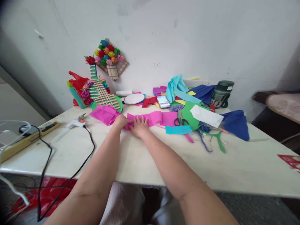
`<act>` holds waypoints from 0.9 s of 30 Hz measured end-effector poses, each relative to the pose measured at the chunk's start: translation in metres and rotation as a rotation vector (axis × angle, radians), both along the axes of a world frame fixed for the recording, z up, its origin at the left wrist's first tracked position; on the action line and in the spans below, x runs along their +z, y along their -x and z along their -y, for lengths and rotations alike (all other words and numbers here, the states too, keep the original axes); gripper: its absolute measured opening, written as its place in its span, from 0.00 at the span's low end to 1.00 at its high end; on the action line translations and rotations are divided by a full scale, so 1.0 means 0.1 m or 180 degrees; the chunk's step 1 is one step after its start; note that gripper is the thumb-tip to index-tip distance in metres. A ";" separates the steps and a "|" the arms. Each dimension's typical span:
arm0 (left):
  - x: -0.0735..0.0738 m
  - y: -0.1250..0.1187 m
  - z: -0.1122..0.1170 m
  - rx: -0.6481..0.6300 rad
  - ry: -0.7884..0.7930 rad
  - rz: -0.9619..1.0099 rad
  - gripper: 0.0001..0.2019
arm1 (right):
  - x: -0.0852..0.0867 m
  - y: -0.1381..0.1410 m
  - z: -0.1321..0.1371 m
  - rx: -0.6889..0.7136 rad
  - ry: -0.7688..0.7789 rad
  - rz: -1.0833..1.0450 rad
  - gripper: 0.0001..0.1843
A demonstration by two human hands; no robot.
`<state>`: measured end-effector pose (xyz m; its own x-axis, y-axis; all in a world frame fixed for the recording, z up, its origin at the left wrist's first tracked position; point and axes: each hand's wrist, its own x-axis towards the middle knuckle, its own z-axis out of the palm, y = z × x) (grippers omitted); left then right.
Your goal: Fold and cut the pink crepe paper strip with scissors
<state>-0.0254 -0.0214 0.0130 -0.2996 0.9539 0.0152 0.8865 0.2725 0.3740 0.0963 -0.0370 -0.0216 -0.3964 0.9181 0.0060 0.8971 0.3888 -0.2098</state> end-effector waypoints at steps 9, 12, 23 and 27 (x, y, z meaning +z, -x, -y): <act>0.06 -0.08 0.06 -0.0116 -0.0068 0.0097 0.12 | 0.05 -0.02 0.05 0.0005 0.0020 0.0005 0.36; 0.05 -0.09 0.05 -0.0116 -0.0103 0.0134 0.11 | 0.06 -0.02 0.07 -0.0002 -0.0024 -0.0018 0.36; 0.00 -0.13 0.02 -0.0025 -0.0190 0.0131 0.12 | 0.13 -0.02 0.13 -0.0024 -0.0015 0.0050 0.35; -0.01 -0.11 0.00 -0.0027 -0.0177 0.0167 0.12 | 0.11 -0.02 0.12 -0.0035 -0.0052 0.0022 0.36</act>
<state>-0.0140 -0.0217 0.0120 -0.2932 0.9546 0.0528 0.8675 0.2424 0.4343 0.0979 -0.0486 -0.0103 -0.3864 0.9221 0.0183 0.9028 0.3822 -0.1972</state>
